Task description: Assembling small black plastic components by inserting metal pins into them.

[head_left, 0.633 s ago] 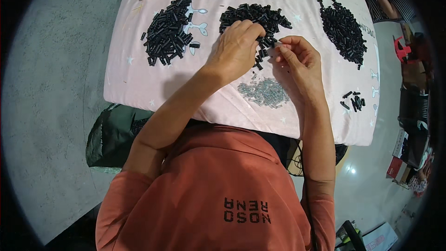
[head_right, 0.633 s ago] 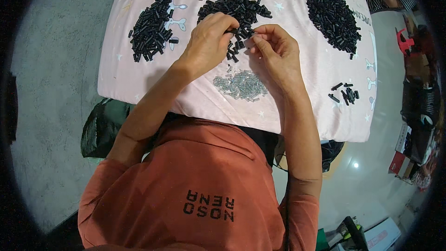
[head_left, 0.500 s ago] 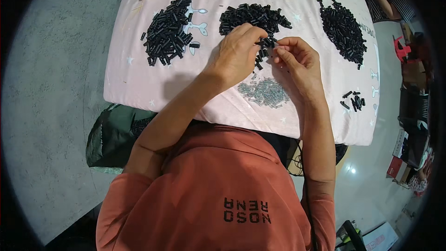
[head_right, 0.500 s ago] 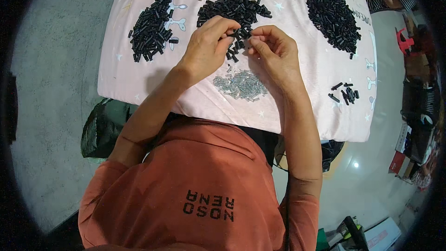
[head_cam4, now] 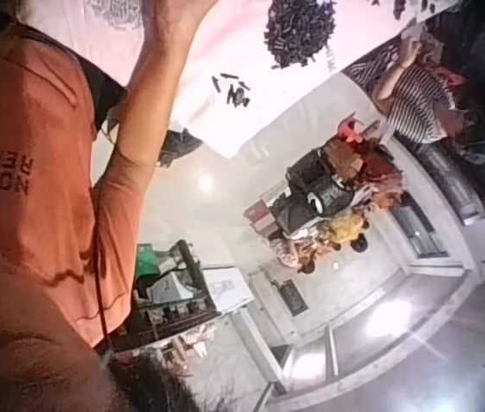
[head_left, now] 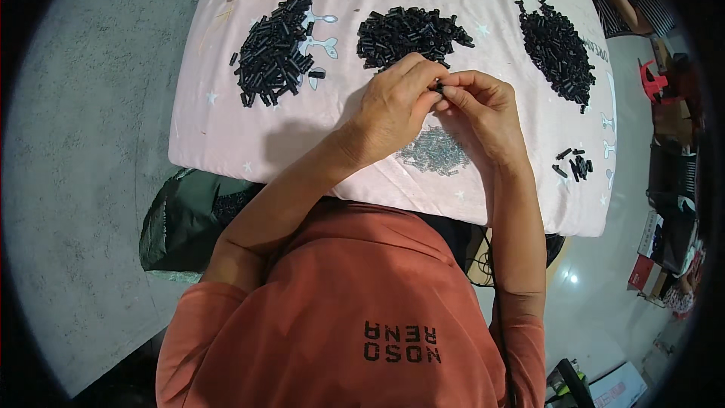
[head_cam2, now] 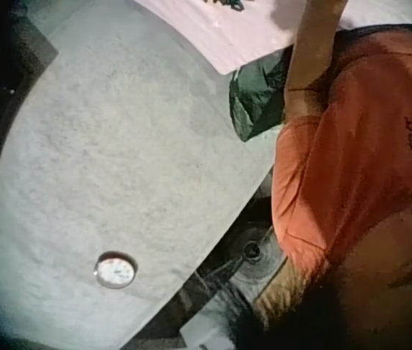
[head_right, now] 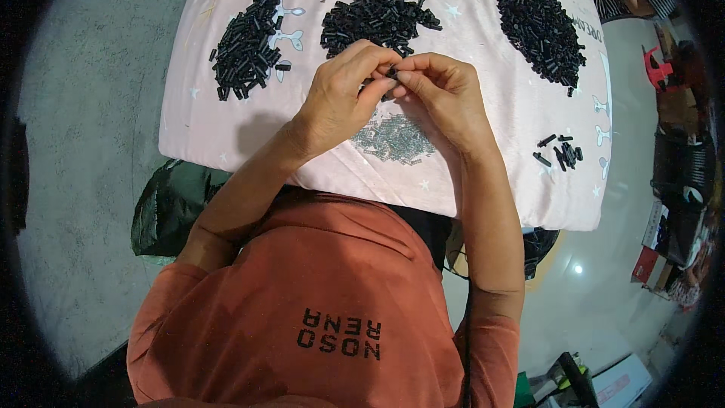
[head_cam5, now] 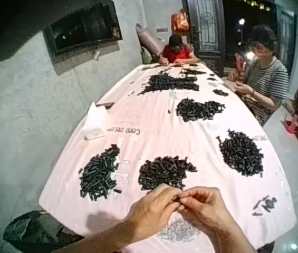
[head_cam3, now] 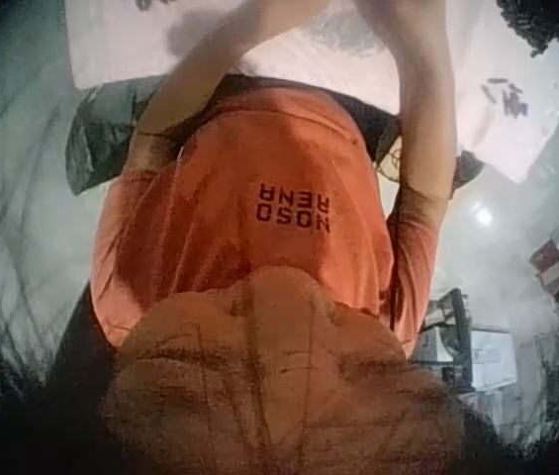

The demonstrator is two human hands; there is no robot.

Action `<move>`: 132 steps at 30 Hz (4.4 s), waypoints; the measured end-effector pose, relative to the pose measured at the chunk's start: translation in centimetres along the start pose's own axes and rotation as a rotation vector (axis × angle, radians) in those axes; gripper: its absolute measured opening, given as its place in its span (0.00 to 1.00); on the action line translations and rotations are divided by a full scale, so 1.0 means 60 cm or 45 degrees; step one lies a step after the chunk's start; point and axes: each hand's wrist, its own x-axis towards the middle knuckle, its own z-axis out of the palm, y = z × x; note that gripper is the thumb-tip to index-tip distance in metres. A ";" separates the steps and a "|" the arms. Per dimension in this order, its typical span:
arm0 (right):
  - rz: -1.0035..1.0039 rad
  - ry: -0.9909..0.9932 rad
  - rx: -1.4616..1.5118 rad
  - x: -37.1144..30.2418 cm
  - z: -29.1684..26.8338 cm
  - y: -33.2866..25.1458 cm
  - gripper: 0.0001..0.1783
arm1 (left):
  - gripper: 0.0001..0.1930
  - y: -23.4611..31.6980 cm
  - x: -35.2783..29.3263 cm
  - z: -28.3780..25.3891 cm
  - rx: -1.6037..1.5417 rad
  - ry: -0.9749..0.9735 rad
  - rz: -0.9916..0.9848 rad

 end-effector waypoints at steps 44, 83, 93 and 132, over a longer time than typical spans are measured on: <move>0.113 -0.095 0.125 0.002 -0.008 -0.006 0.08 | 0.10 -0.002 -0.050 -0.045 0.115 -0.318 0.025; 0.052 -0.161 0.125 0.001 -0.005 -0.002 0.07 | 0.03 0.019 -0.036 -0.032 0.525 -0.382 -0.071; 0.049 -0.195 0.152 0.004 -0.010 0.004 0.06 | 0.05 0.004 -0.040 -0.037 0.241 -0.214 -0.082; 0.025 -0.010 0.043 0.009 -0.016 -0.002 0.06 | 0.05 -0.004 -0.037 -0.040 0.255 -0.115 -0.104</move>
